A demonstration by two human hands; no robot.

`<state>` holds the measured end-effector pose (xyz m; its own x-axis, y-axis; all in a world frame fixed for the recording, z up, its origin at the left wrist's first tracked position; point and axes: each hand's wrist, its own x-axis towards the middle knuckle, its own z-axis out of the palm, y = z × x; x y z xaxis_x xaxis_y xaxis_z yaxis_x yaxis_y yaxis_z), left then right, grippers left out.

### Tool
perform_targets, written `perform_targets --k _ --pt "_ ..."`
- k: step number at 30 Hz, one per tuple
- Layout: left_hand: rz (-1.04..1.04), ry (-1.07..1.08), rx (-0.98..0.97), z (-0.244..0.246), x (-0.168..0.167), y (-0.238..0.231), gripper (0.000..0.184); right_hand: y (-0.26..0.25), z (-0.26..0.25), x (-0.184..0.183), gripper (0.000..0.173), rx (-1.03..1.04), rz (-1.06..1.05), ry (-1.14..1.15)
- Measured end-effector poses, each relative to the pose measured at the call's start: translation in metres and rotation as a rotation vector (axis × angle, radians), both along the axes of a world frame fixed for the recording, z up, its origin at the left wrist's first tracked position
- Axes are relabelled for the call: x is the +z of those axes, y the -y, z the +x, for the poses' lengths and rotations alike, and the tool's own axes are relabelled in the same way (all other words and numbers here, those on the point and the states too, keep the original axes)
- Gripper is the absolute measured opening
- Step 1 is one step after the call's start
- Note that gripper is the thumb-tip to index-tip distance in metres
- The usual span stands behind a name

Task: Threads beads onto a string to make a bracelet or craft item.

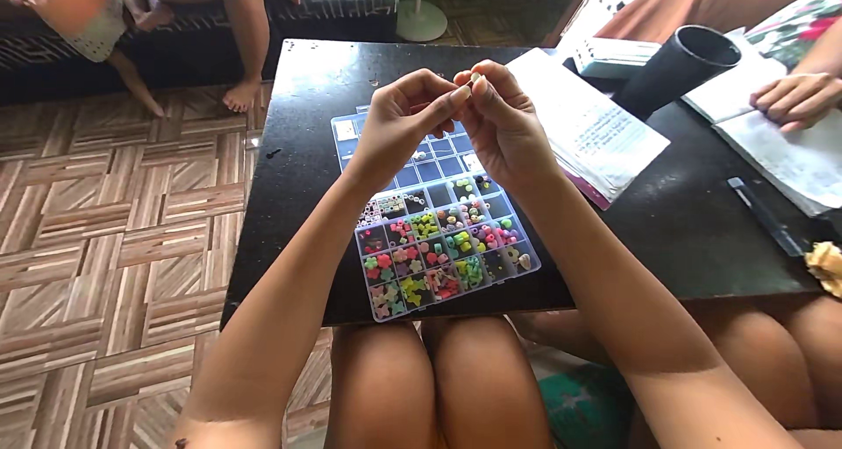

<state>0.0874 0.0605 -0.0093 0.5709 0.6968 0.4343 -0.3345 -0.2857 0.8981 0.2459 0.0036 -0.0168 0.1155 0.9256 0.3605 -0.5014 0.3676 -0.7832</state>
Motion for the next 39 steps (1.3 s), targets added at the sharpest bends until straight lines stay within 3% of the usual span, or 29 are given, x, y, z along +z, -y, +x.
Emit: perform_targets --k 10,24,33,39 --pt "-0.004 -0.013 -0.017 -0.003 0.002 -0.002 0.007 0.001 0.001 0.002 0.014 -0.003 0.006 0.068" --pt "-0.105 -0.103 -0.088 -0.014 0.009 -0.007 0.014 -0.001 0.013 0.006 0.013 -0.008 0.159 0.428" --pt "-0.124 -0.116 -0.084 -0.014 0.008 -0.007 0.014 -0.001 0.013 0.006 0.013 -0.066 0.151 0.46" --pt "-0.187 -0.167 -0.069 -0.014 0.009 -0.007 0.014 0.001 0.015 0.01 0.013 -0.192 0.243 0.723"
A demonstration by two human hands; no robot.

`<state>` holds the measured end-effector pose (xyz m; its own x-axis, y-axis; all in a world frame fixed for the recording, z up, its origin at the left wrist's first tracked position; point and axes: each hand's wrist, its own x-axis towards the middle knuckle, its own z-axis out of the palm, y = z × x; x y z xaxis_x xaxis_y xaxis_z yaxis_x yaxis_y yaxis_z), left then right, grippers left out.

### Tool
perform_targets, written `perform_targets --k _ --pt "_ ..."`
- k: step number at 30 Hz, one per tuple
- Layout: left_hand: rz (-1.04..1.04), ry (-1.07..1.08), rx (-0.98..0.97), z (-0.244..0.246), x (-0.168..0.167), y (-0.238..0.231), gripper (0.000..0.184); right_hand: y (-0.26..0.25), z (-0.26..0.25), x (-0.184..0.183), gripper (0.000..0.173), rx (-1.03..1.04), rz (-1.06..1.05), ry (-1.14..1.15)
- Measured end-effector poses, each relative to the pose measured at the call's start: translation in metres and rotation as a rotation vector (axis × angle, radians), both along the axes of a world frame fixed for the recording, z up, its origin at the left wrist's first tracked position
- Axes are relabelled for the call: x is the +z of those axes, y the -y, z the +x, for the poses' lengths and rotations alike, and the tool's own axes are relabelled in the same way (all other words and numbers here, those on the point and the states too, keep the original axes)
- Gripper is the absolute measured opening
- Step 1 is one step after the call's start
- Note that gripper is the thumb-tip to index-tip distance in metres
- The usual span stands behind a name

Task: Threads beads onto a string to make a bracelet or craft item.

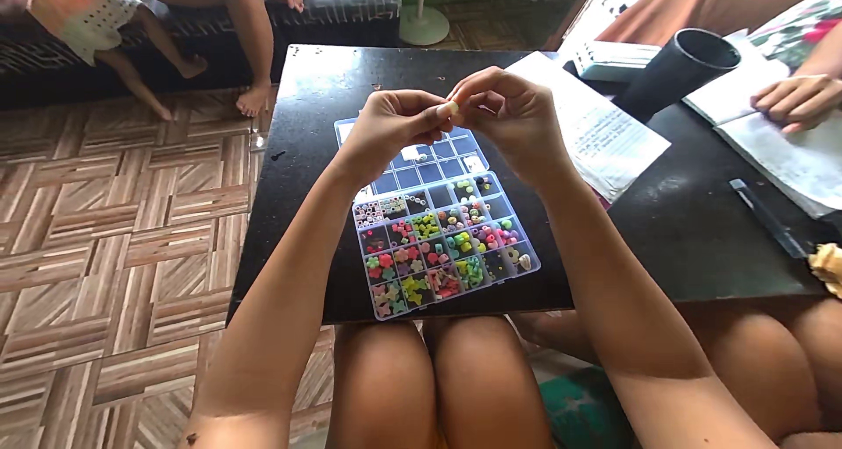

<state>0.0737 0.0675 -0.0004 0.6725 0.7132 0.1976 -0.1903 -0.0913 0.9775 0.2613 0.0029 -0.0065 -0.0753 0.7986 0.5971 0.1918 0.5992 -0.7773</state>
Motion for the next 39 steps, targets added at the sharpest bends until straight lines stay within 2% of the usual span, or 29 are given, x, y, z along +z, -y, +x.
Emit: perform_targets --k 11,21,25,32,35,39 --pt "-0.006 -0.032 -0.026 -0.001 0.003 0.0 0.012 0.001 0.006 0.004 0.013 -0.036 0.044 0.066" --pt "-0.001 -0.048 0.002 0.0 0.001 0.0 0.01 0.001 0.005 0.002 0.011 -0.122 0.076 0.244" --pt "0.013 -0.049 0.006 0.0 0.001 0.001 0.01 0.002 0.007 0.003 0.012 -0.126 0.077 0.245" --pt "0.03 -0.043 -0.022 0.001 0.001 0.001 0.011 0.001 0.006 0.002 0.004 -0.166 0.085 0.23" --pt "0.078 -0.061 -0.01 0.001 0.002 0.001 0.009 0.002 0.006 0.006 0.007 -0.222 0.047 0.171" --pt "0.281 -0.214 0.007 -0.001 -0.003 -0.007 0.013 0.006 0.013 0.014 0.011 -0.321 -0.027 -0.12"
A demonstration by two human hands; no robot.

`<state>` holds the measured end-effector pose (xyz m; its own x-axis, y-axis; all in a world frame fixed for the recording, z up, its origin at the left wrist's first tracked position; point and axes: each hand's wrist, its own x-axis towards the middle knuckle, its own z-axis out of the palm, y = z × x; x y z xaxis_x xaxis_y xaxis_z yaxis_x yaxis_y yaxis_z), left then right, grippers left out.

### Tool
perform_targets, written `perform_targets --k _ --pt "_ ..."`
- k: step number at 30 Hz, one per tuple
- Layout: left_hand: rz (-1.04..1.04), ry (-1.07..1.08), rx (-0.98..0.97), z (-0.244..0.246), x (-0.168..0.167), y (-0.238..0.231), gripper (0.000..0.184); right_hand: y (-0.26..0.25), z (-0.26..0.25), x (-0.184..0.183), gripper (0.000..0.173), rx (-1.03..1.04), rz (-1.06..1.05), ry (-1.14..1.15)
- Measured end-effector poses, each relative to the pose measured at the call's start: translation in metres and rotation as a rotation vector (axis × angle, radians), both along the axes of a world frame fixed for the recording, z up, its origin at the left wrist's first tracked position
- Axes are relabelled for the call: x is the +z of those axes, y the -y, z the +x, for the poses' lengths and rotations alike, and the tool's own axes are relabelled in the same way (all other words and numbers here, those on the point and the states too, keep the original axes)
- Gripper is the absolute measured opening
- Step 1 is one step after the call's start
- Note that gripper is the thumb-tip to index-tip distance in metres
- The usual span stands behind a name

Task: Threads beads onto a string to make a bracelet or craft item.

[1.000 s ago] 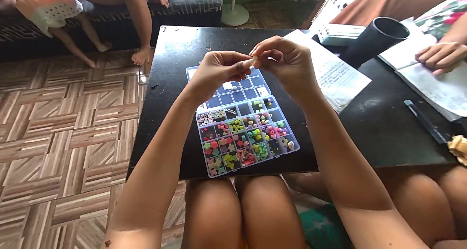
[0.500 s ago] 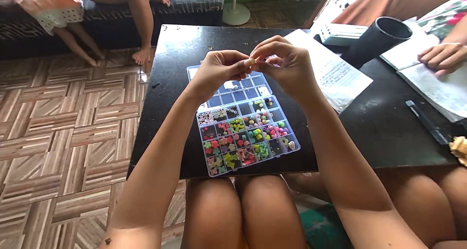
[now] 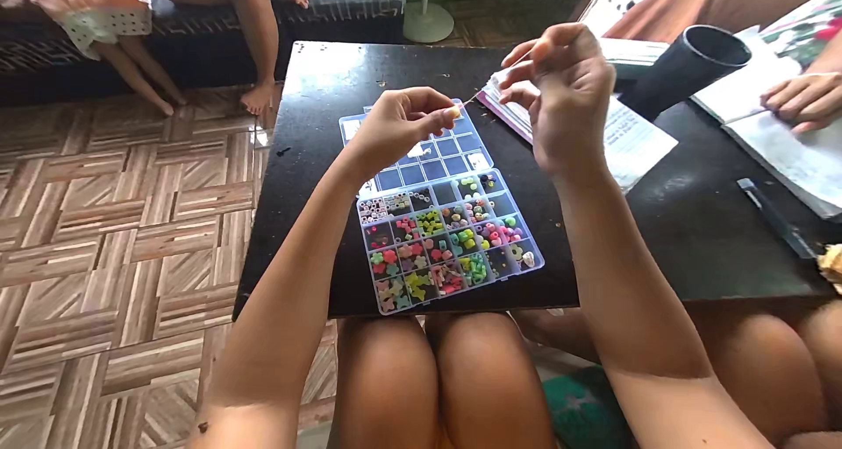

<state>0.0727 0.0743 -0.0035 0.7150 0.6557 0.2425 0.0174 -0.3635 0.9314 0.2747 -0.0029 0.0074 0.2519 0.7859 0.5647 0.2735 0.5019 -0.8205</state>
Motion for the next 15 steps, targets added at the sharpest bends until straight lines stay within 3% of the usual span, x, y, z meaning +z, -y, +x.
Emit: perform_targets --k 4,7,11,15 --pt "0.284 -0.286 0.033 -0.005 -0.004 -0.006 0.019 0.002 0.007 0.008 0.013 -0.14 0.035 -0.302" --pt "0.428 -0.37 0.038 -0.009 -0.007 -0.011 0.02 0.003 0.009 0.011 0.013 -0.183 0.033 -0.381" --pt "0.502 -0.43 0.036 -0.013 -0.008 -0.017 0.018 0.002 0.009 0.008 0.01 -0.141 -0.114 -0.064" --pt "0.491 -0.461 0.016 -0.015 -0.009 -0.019 0.02 -0.001 0.007 -0.002 0.016 -0.135 0.03 0.482"
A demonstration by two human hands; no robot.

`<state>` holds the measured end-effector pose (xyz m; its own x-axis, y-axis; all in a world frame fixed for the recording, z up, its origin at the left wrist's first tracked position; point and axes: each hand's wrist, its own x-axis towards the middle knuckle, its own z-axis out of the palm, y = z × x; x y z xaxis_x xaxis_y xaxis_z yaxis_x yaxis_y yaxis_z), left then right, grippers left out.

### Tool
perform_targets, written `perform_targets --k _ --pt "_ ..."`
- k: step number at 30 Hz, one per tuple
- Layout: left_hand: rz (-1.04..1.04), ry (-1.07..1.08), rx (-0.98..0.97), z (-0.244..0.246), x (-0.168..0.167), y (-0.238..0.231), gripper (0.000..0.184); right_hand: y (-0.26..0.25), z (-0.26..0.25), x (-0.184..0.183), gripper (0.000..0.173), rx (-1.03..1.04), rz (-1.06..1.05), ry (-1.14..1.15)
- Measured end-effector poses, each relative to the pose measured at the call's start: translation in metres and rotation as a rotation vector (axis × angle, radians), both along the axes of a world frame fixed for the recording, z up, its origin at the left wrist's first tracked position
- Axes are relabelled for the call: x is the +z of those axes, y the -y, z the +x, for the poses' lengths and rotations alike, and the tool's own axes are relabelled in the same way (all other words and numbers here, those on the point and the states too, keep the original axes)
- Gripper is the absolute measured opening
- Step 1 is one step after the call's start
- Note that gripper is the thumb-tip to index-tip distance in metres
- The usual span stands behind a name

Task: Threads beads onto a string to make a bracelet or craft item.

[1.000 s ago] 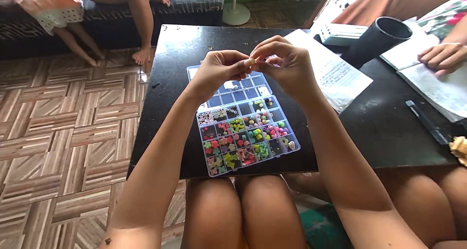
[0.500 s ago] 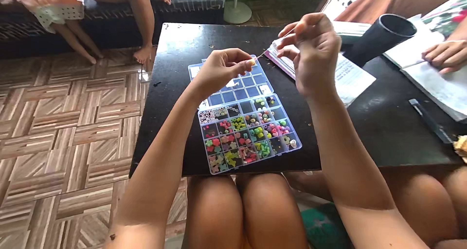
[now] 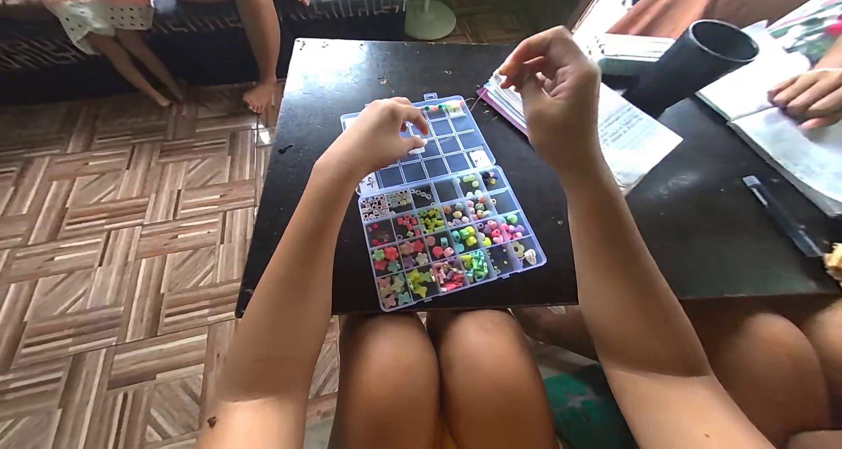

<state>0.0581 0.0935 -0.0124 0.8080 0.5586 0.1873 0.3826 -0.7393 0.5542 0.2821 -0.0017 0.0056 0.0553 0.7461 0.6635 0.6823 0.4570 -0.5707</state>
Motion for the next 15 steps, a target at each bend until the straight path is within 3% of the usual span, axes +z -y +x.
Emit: perform_targets --k 3,7,10,15 --pt "-0.066 0.175 0.019 0.002 0.005 0.006 0.025 0.0 -0.004 -0.003 0.012 0.095 0.086 0.156" --pt "-0.421 0.505 -0.059 0.012 0.018 0.025 0.026 -0.001 -0.01 -0.007 0.014 0.153 0.119 0.214" --pt "-0.539 0.552 -0.112 0.015 0.018 0.029 0.027 -0.001 -0.011 -0.007 0.015 0.144 0.124 0.26" --pt "-0.519 0.56 -0.057 0.017 0.013 0.028 0.008 0.0 -0.01 -0.006 0.015 0.137 0.081 0.288"
